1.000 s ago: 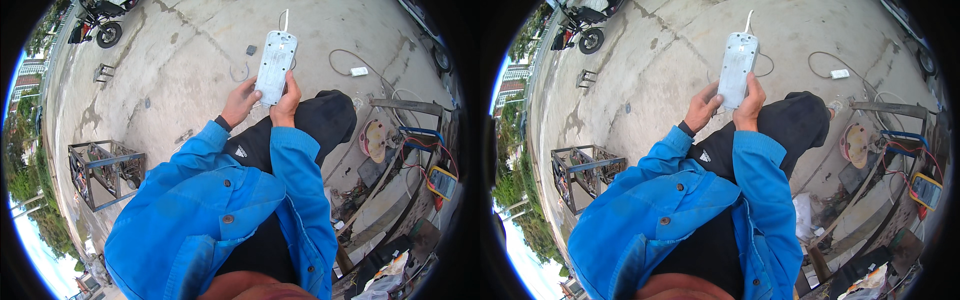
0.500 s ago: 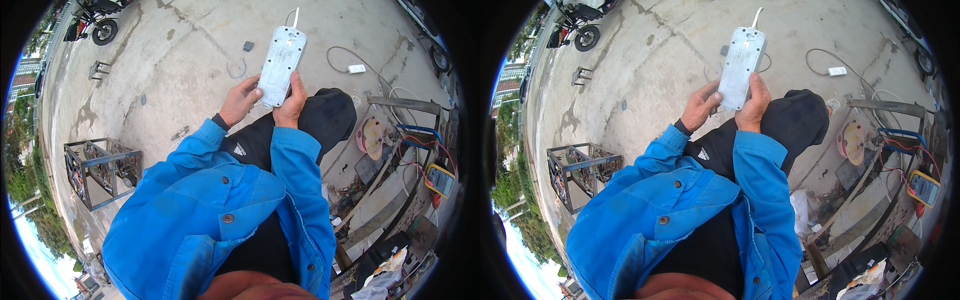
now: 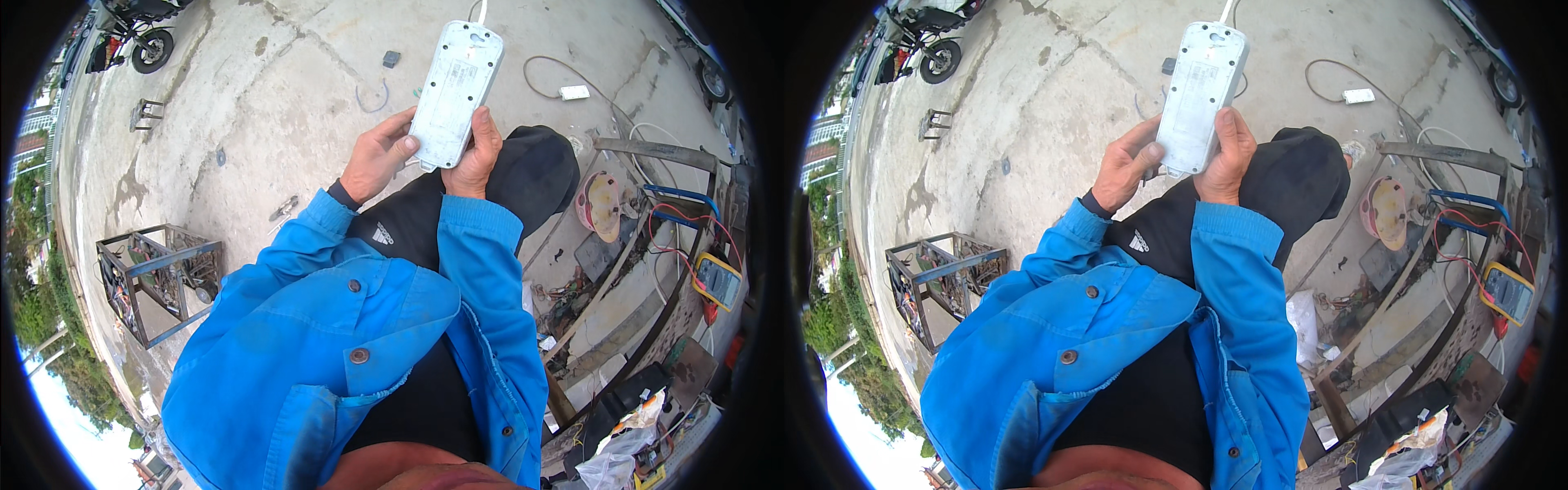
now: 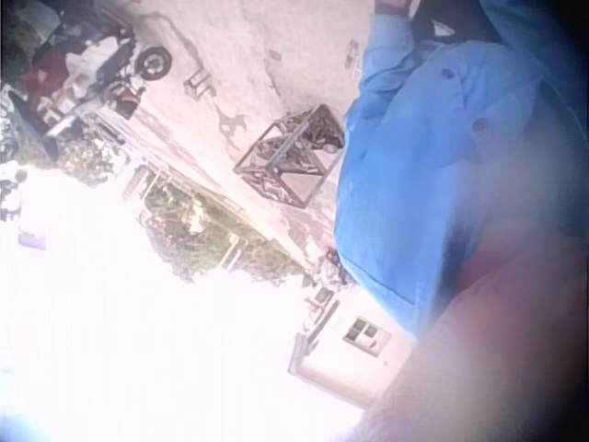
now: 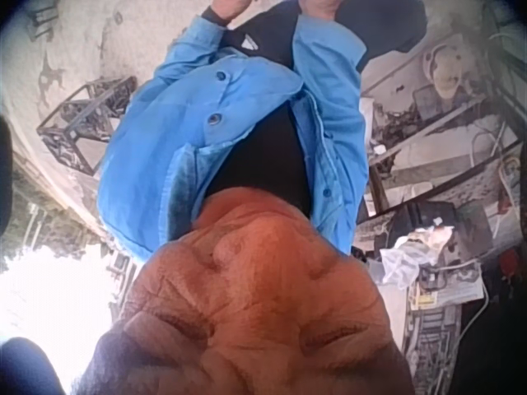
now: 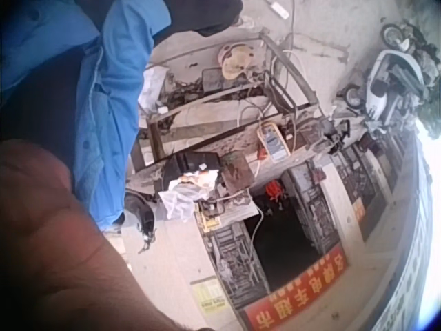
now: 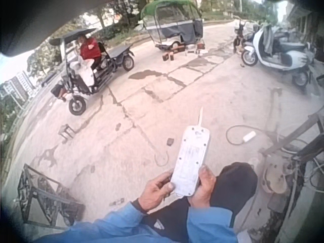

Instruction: The person uses a multimeter to test a small white electrical component and a power strip. They repeatedly connect the multimeter probes to the component and the power strip, checking readings on the multimeter display.

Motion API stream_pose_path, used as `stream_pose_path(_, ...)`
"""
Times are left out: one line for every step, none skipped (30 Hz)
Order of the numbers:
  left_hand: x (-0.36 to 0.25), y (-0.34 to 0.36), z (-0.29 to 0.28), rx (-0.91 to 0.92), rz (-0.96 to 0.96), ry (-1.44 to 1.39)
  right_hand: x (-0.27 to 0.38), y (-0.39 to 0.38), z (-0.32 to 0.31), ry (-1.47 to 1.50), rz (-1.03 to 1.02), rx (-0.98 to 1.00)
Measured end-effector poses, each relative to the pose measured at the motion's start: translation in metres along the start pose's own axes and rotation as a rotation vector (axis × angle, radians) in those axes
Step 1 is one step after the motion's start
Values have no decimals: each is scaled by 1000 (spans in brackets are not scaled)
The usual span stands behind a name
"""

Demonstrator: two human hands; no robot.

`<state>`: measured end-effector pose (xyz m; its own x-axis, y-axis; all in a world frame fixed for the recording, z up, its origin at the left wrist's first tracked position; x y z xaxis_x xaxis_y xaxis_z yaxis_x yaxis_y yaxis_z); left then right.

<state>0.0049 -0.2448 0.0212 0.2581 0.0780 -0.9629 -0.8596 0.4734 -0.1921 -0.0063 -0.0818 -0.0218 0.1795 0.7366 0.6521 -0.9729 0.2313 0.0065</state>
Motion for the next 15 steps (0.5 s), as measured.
stream_pose_path(0, 0, 0, 2, 4, -4, 1, 0, 1, 10, 11, -8)
stream_pose_path(0, 0, 0, 5, 8, -7, 2, 0, 2, 26, 15, 0)
stream_pose_path(0, -1, 0, 6, 20, 0, 3, 0, 3, 42, 16, 8)
stream_pose_path(0, -2, 0, 0, 21, 10, 4, 0, 4, 66, 27, 8)
stream_pose_path(0, -2, 0, 6, 26, 3, 4, 0, 5, 90, 35, 8)
stream_pose_path(0, -4, 0, 4, 20, -2, 4, 0, 6, 113, 42, 9)
stream_pose_path(0, -4, 1, 2, 16, -3, 4, 0, 6, 116, 46, 15)
stream_pose_path(0, -4, 1, 0, 11, -5, 4, -1, 6, 120, 48, 20)
stream_pose_path(0, -4, 1, -1, 7, -2, 5, -1, 5, 128, 42, 43)
stream_pose_path(1, -4, 1, -3, 4, -3, 4, -1, 4, 116, 50, 41)
stream_pose_path(2, -4, 1, 1, 5, -8, 4, 0, 3, 107, 49, 55)
stream_pose_path(3, -4, 1, 4, 8, -15, 4, 0, 2, 84, 48, 57)
stream_pose_path(3, -4, 0, 6, 11, -16, 4, 0, 2, 87, 53, 70)
stream_pose_path(4, -4, 0, 7, 13, -17, 4, -1, 1, 77, 57, 70)
stream_pose_path(5, -4, 0, 6, 15, -13, 5, -2, 1, 66, 62, 72)
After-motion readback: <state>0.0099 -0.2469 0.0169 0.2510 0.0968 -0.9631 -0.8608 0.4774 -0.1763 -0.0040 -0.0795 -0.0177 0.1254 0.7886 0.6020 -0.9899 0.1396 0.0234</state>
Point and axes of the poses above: each hand's wrist, its own y-axis towards the middle knuckle, its own z-axis out of the palm, x = y × z, the point moved 1 cm from there along y, towards the middle knuckle, and after that the axes turned 7 degrees about x, right-handed, at the moved point
